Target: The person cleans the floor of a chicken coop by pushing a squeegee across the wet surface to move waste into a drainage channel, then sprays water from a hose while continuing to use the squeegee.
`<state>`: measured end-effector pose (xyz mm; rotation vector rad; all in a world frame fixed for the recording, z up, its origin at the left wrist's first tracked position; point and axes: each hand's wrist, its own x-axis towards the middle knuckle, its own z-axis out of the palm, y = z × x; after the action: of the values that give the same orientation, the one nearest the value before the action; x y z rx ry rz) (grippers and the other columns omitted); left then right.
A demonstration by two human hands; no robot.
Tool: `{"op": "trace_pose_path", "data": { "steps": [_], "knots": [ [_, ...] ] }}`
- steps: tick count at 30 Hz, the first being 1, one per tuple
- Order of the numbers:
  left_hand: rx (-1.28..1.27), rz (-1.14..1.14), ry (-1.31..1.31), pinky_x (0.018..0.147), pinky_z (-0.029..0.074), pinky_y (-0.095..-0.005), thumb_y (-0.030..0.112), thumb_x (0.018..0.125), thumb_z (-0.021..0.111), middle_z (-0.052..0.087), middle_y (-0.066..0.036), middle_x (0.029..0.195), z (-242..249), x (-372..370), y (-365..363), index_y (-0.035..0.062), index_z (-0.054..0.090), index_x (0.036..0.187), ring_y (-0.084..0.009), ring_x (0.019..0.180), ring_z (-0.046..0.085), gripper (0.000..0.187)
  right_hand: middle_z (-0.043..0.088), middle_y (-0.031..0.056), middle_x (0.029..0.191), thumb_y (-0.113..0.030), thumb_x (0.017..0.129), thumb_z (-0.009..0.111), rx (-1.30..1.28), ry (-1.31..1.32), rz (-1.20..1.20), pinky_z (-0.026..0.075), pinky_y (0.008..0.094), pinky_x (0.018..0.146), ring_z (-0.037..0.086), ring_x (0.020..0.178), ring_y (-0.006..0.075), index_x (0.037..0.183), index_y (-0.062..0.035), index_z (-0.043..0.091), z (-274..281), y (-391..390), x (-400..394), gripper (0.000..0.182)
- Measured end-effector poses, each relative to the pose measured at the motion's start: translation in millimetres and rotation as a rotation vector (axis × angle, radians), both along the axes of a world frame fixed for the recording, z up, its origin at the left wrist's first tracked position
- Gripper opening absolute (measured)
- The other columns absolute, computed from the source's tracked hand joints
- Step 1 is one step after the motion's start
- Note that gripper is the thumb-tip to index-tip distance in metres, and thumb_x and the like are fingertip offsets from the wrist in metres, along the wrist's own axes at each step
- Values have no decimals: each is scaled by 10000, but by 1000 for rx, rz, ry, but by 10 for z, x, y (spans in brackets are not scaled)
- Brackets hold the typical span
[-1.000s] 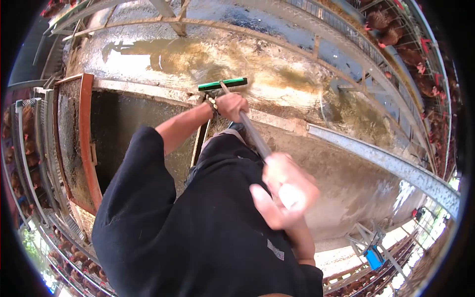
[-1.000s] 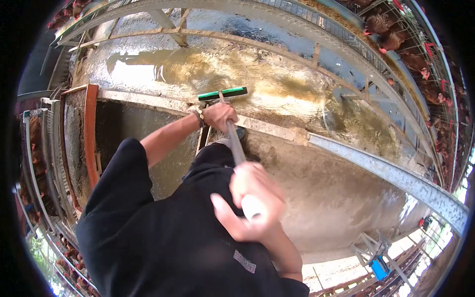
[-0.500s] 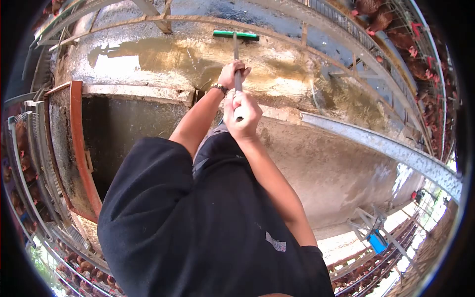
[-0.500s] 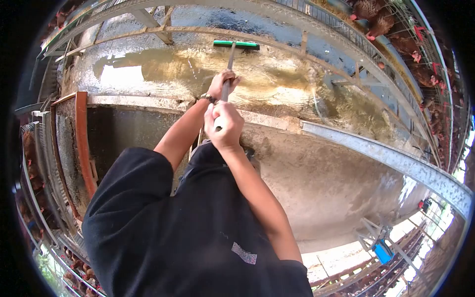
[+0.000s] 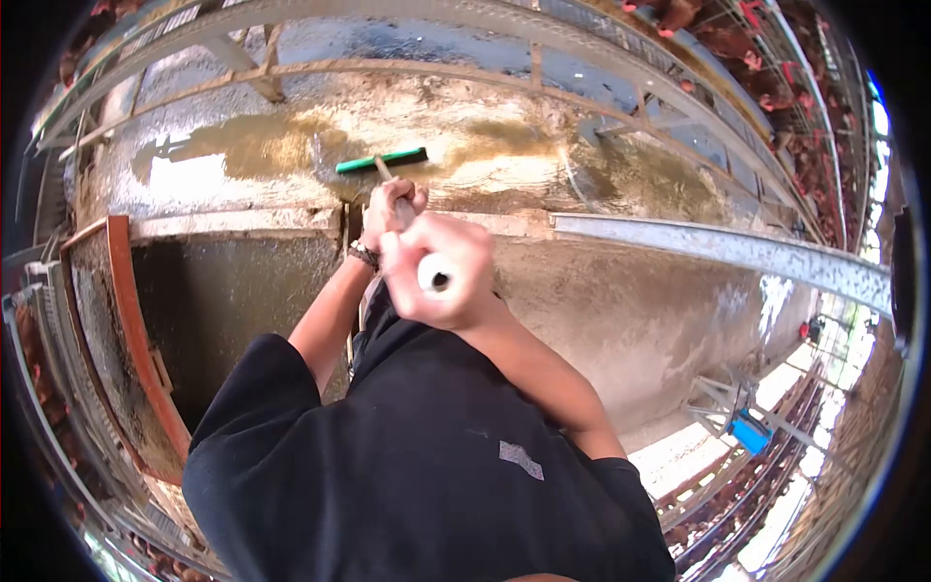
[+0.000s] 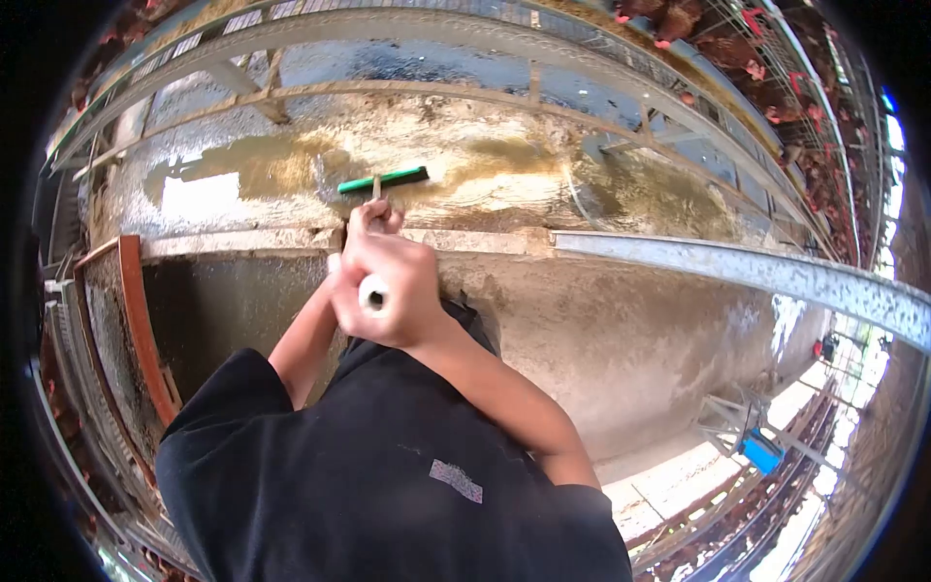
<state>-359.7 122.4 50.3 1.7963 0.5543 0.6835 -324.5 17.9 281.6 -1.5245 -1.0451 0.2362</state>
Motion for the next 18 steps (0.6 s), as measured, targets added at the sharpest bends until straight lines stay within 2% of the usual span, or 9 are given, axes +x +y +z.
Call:
{"op": "trace_pose_path", "data": {
  "steps": [1,3,4,6,8,9,11,14,18],
  "knots": [
    [-59,-46,-41,469,329,-372,112,746,658,424,-148,525,-8,71,-63,11,436,557,-240,473,427,308,554,22,574,-18,786,652,-18,161,-67,362,239,457,476,505,60,656,-40,548,45,-118,72,168],
    [-47,-272,36,513,380,-401,216,736,672,497,-159,579,34,284,-113,14,500,606,-293,530,496,296,525,-19,580,-36,818,587,18,491,-184,357,226,472,472,514,53,627,-34,483,168,-394,277,217],
    [102,-358,17,536,414,-409,236,697,685,519,-156,595,116,425,-164,13,539,646,-321,551,527,271,526,28,604,-29,802,572,77,491,-187,371,235,500,484,548,83,642,-23,474,202,-596,413,187],
    [60,-613,-76,568,445,-419,274,659,701,564,-155,635,14,681,-293,24,584,692,-337,601,571,278,506,112,639,-63,753,540,328,627,-75,383,295,571,478,595,187,682,-12,451,339,-1011,567,125],
    [106,-745,41,589,461,-427,311,660,711,591,-161,659,-201,949,-533,37,610,716,-345,639,597,297,450,68,623,-286,843,560,478,606,-24,366,340,625,436,616,184,713,-48,429,591,-1408,662,301],
    [128,-812,102,600,469,-430,330,661,717,604,-165,671,-277,1095,-675,44,624,728,-350,658,610,308,428,35,593,-302,899,529,442,496,-28,368,333,592,417,566,153,714,-67,433,717,-1623,723,314],
    [169,-898,74,591,467,-426,312,762,691,605,-165,666,-286,1460,-1022,18,612,713,-342,655,612,308,399,11,527,-305,940,467,417,351,-17,352,324,574,357,481,130,708,-94,419,824,-2041,821,317],
    [171,-959,117,600,474,-434,338,835,656,598,-171,655,-269,2131,-1633,26,601,692,-350,673,614,348,381,8,492,-159,943,467,410,238,-310,372,311,531,370,459,118,687,-76,450,699,-2403,990,270],
    [228,-943,104,626,482,-448,372,823,647,588,-167,658,-360,3004,-2339,52,587,681,-367,695,613,355,407,23,482,-110,927,469,174,124,-893,483,375,649,444,497,139,631,-79,460,205,-2679,1373,298]
  ]
}}
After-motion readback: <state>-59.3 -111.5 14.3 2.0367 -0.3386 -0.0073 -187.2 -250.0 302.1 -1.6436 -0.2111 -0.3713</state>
